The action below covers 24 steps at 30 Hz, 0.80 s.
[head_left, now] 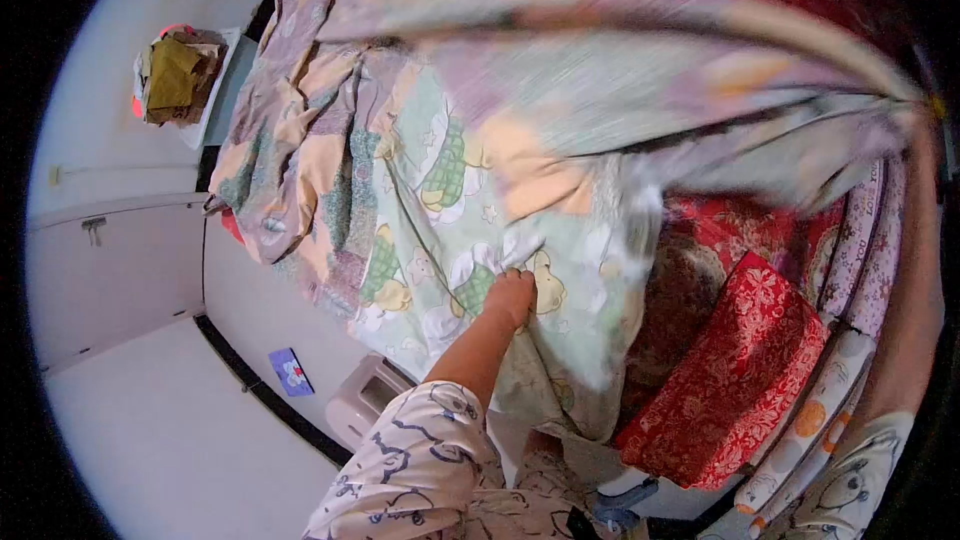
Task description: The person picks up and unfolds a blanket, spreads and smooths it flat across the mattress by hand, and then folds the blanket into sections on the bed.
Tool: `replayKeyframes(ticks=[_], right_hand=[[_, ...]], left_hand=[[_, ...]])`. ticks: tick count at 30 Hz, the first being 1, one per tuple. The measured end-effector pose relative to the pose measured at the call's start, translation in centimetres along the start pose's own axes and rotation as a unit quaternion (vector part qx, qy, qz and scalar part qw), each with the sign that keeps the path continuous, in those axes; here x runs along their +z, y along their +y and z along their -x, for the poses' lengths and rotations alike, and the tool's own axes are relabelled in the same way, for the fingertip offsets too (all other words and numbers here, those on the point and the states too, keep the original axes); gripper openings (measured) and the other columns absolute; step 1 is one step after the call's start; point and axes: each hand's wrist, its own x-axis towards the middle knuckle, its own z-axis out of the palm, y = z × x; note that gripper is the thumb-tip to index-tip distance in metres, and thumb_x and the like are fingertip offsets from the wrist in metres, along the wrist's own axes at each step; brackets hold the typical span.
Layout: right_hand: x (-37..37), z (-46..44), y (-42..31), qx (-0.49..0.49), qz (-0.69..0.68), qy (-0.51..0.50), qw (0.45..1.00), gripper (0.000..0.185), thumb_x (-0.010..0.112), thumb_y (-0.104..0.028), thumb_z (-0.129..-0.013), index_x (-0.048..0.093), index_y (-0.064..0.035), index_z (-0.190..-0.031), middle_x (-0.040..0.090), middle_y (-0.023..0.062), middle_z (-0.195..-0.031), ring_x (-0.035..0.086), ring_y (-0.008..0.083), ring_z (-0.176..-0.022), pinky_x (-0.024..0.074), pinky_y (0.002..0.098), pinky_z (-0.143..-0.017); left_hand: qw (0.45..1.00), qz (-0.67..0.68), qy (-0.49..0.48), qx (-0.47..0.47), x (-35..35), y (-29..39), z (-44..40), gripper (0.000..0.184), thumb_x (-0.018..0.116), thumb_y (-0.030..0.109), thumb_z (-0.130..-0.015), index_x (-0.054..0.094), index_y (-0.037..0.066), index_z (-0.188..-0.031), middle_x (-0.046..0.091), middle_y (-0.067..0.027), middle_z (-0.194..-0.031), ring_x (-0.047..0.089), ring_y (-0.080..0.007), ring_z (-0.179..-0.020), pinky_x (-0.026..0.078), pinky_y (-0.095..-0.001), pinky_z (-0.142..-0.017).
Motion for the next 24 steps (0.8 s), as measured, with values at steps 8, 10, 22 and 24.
replayKeyframes(ticks=[8, 10, 22, 24], right_hand=[[5.2, 4.0, -2.2, -0.059, 0.381, 0.128, 0.914, 0.041, 0.052, -0.025, -0.073, 0.042, 0.0025, -0.102, 0.049, 0.0156, -0.092, 0.047, 0.0245, -0.084, 0.0384, 0.0334, -0.073], [16.7, 12.6, -2.7, 0.012, 0.229, 0.059, 0.971, 0.037, 0.052, -0.018, -0.072, 0.04, 0.0022, -0.1, 0.049, 0.0164, -0.089, 0.046, 0.0249, -0.08, 0.0377, 0.0338, -0.071], [37.2, 44.8, -0.5, 0.442, -0.06, 0.044, 0.894, 0.034, 0.05, -0.026, -0.077, 0.048, -0.0012, -0.1, 0.053, 0.0079, -0.086, 0.051, 0.0183, -0.076, 0.0406, 0.0303, -0.067], [38.1, 44.1, -1.7, 0.363, 0.027, 0.04, 0.931, 0.036, 0.05, -0.029, -0.077, 0.051, 0.0013, -0.096, 0.055, 0.0088, -0.083, 0.052, 0.0183, -0.074, 0.0402, 0.0301, -0.068]], left_hand=[[1.0, -0.015, -0.006, 0.014, -1.1, 0.2, 0.7, 0.023, 0.045, 0.009, -0.072, 0.045, 0.001, -0.093, 0.049, -0.0181, -0.097, 0.049, -0.0305, -0.089, 0.042, -0.035, -0.073], [1.0, -0.02, -0.001, 0.009, -0.8, 0.1, 0.7, 0.024, 0.047, 0.008, -0.07, 0.044, 0.001, -0.093, 0.049, -0.0175, -0.096, 0.048, -0.0309, -0.089, 0.042, -0.0349, -0.073], [0.999, -0.023, 0.013, 0.028, -0.2, -0.3, 0.3, 0.023, 0.049, 0.007, -0.068, 0.043, 0.002, -0.09, 0.049, -0.0185, -0.091, 0.048, -0.0329, -0.086, 0.041, -0.0367, -0.074], [0.999, -0.027, 0.007, 0.039, -0.4, -0.4, 0.3, 0.026, 0.052, 0.007, -0.066, 0.043, 0.002, -0.09, 0.049, -0.0184, -0.091, 0.048, -0.0332, -0.086, 0.041, -0.0371, -0.073]])
